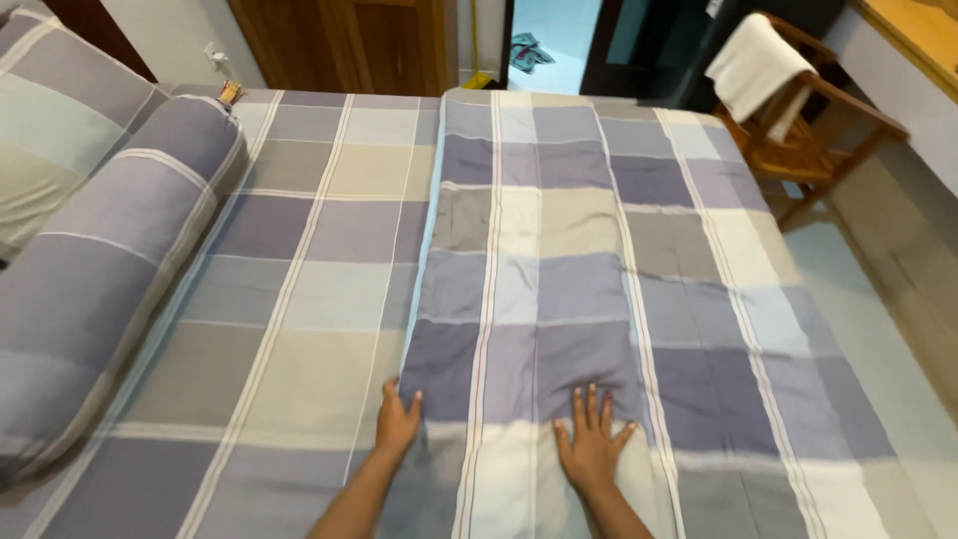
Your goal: Making a bed by straightening the duvet and folding a towel.
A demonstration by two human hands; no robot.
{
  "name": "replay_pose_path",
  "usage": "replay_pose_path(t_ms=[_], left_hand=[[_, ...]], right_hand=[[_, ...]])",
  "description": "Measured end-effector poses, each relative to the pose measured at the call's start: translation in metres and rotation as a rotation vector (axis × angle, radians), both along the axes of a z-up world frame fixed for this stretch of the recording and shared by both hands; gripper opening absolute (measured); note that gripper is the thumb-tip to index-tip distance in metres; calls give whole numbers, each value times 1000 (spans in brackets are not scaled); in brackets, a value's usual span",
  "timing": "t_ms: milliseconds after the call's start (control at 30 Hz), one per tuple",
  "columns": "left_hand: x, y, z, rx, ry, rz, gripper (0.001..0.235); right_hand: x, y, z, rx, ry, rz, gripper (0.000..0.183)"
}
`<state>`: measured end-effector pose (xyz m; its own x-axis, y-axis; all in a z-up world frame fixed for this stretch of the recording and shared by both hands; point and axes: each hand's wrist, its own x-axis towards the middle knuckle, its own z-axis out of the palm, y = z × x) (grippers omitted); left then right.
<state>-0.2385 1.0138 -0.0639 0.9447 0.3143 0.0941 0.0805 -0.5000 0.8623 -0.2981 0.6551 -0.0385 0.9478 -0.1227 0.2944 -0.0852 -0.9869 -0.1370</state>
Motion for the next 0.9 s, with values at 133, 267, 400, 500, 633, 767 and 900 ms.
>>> replay_pose_path(t_ms=[133,267,400,500,633,767,900], left_hand=[[159,-10,-17,86,-116,-57,68],[296,-26,-8,-75,-218,-100,63],[397,-33,-24,-147,-501,-178,30],[435,-20,-42,5,-401,-157,38],[401,11,-11,-197,-282,77,36],[377,23,-32,-60,-393,28,37],[300,13,-46,29,-305,10,66]], right_hand=[[93,-37,3,-17,-67,-27,72],[147,-59,7,-11,-10,-38,73],[156,-60,12,9,-61,12,72],[154,-62,12,49,-50,26,72],[149,-64,17,86,2,35,72],[147,-64,14,65,-7,41,70],[131,-57,25,118,45,-49,70]])
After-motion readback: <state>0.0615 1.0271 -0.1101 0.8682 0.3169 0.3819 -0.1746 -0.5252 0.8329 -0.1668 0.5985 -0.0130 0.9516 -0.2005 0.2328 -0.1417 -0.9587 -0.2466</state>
